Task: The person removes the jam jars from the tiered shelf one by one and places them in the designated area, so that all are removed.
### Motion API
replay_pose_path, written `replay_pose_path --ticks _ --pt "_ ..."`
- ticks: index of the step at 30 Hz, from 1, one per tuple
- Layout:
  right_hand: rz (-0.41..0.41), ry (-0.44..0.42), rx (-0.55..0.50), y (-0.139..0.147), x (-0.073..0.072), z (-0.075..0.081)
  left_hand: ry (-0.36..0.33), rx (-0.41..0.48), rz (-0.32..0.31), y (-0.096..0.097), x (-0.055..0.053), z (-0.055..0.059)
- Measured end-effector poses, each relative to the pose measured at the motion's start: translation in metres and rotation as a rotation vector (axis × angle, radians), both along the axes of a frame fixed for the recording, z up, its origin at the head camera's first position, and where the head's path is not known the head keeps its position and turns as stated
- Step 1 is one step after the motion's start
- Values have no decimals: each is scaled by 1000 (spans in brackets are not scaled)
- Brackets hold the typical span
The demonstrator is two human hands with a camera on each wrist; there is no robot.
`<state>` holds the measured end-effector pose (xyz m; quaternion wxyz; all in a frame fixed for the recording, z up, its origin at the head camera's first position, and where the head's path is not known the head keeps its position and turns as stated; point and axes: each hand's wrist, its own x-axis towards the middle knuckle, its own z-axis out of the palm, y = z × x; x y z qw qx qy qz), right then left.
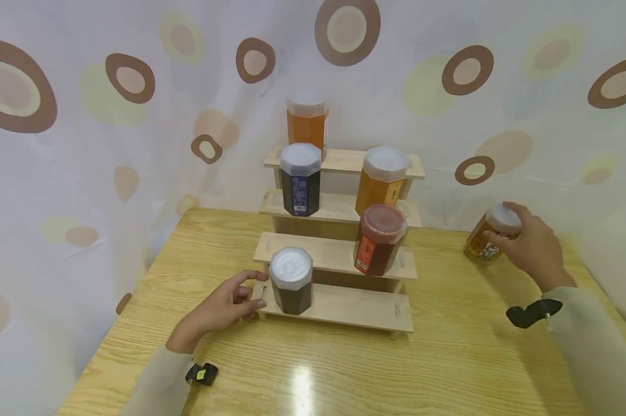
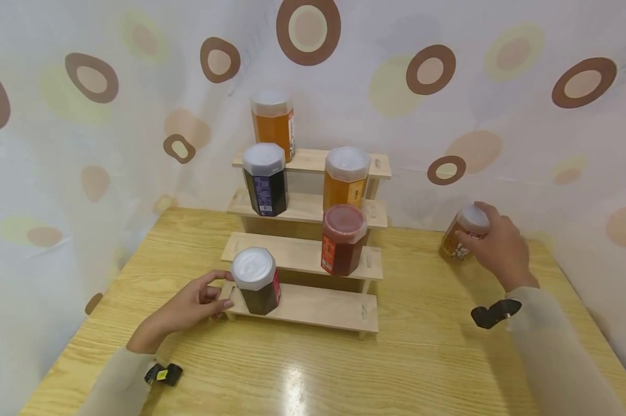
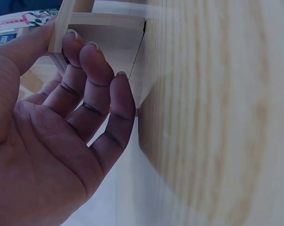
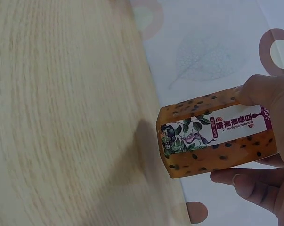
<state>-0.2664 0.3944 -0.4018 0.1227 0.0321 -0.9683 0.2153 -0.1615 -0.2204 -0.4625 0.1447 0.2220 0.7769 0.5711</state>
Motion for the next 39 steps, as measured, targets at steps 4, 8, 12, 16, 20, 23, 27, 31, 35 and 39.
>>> replay_pose_path --ticks 4,8,12,16,20,23,27,31,35,39 --pt "-3 -3 -4 0 2 -6 -1 0 0 0 0 1" --pt "-6 -4 -11 1 2 -11 -6 4 -1 0 0 1" --pt "-3 -1 -20 1 1 -15 -13 8 3 -1 1 2" --pt "0 -3 -27 1 -1 -17 -19 -1 7 -1 1 3" --pt "-2 -9 -29 0 -2 -20 -22 -7 4 0 1 2" --pt "-4 -11 -27 -1 -2 -22 -14 -12 2 0 1 2" --pt "-5 -2 -27 -1 -1 -23 -14 -10 1 1 1 2" --pt "-7 8 -32 -3 1 -22 -18 -6 -3 0 1 2" --pt "-4 -17 -65 -7 0 -21 -22 -11 4 -1 0 1" --pt "0 -44 -80 -7 -1 -22 -10 -10 -2 -1 0 0"
